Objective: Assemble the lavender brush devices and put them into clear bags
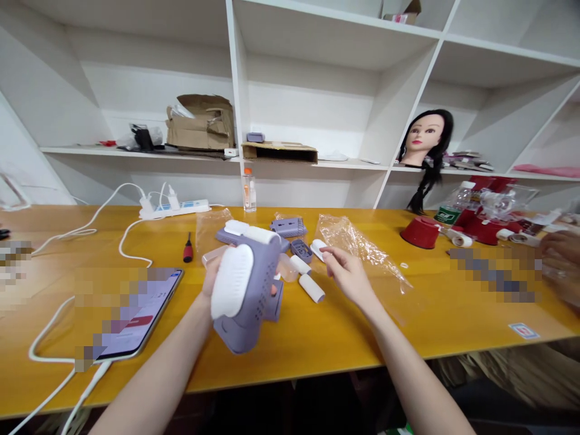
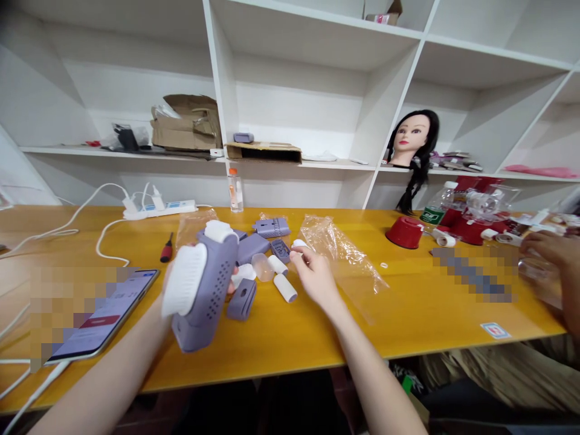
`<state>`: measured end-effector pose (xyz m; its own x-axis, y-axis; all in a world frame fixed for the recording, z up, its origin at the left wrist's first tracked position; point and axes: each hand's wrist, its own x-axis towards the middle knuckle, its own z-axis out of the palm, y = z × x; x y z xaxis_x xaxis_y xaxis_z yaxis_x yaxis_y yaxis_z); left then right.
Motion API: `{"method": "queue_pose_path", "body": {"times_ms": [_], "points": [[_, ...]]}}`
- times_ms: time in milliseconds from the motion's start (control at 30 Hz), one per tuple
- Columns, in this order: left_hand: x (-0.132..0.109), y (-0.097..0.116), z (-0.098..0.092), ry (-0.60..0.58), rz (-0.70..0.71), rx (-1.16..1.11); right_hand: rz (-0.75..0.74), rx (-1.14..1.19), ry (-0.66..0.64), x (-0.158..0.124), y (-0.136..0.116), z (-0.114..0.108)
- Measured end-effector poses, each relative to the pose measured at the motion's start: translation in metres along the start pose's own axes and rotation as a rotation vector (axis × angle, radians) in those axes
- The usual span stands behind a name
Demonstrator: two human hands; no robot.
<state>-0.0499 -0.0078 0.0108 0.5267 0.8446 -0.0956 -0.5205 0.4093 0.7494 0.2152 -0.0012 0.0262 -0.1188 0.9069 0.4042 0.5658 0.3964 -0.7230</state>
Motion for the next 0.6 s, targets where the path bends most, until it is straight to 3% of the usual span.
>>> {"method": "queue_pose_path", "body": {"times_ms": [133,233,333,600], "points": [[0.000,0.007,0.004,-0.031,0.201,-0.107,0.013,-0.449,-0.125,0.008,0.008,0.001],[0.002,0.006,0.010,0.044,0.266,-0.166,-0.116,-0.590,-0.239,0.012,0.004,0.016],[0.005,0.004,0.018,0.113,0.244,-0.205,-0.265,-0.656,-0.338,0.018,-0.006,0.036],[0.009,-0.003,0.024,0.089,0.111,-0.159,-0.247,-0.819,-0.514,0.041,-0.024,0.063]]}}
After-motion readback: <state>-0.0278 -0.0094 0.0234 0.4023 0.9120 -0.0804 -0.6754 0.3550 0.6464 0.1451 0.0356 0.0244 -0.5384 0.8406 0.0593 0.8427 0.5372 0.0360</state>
